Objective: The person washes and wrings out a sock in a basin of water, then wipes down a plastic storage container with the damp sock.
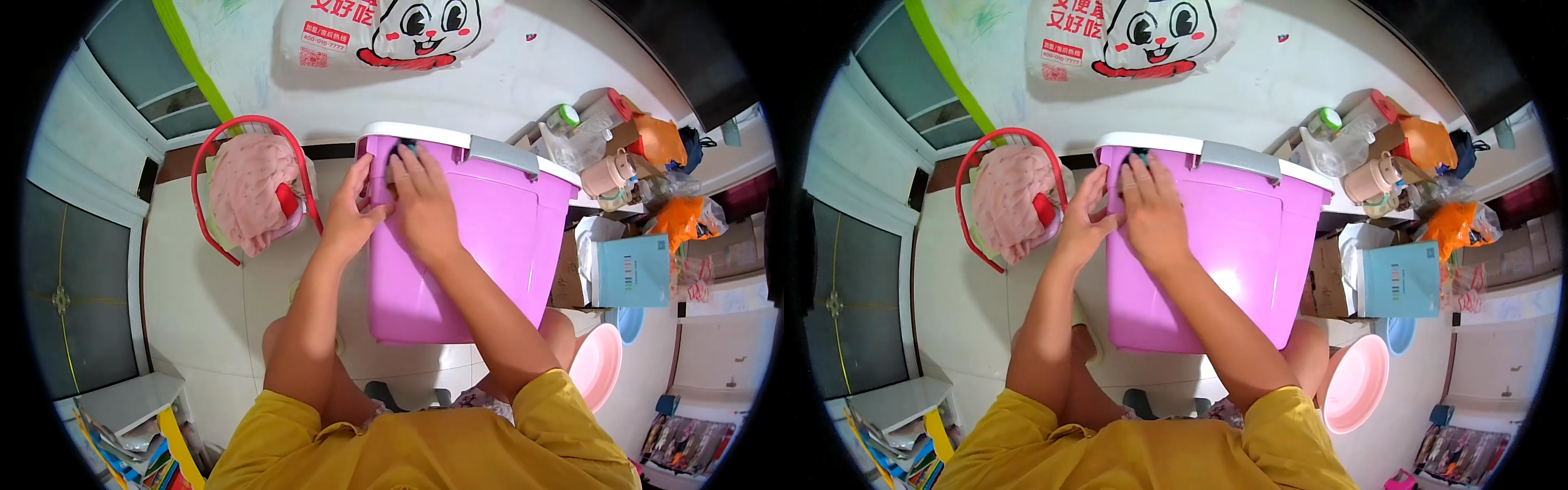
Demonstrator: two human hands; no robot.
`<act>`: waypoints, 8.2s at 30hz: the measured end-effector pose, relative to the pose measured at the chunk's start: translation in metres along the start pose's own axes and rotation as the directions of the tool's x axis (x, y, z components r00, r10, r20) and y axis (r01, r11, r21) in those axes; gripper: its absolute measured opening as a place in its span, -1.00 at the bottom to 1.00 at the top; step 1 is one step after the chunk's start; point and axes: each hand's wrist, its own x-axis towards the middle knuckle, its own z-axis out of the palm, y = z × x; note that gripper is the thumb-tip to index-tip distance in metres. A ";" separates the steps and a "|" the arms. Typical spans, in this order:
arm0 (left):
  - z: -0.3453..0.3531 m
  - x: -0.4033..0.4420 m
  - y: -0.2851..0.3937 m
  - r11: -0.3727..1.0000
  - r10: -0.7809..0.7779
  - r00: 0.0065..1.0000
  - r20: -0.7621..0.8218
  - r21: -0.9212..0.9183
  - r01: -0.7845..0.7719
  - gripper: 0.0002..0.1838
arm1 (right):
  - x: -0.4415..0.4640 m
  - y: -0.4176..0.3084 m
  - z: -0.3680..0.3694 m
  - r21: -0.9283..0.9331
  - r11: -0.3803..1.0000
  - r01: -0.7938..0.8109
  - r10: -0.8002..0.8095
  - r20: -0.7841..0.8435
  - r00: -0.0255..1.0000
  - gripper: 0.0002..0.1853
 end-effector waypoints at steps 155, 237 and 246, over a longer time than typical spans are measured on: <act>0.031 -0.012 0.007 0.596 0.641 0.766 -0.044 0.658 -0.461 -0.65 | -0.032 0.015 -0.093 0.792 0.151 -0.591 0.654 0.369 0.661 -0.76; 0.067 -0.004 0.011 0.673 0.525 0.851 0.007 0.609 -0.420 -0.06 | -0.036 0.030 -0.048 0.079 0.976 -0.203 0.214 -0.184 0.959 -0.56; 0.067 0.000 0.005 0.720 0.568 0.819 -0.085 0.533 -0.444 0.02 | -0.010 0.016 -0.033 -0.072 0.977 -0.199 0.187 -0.142 0.972 -0.50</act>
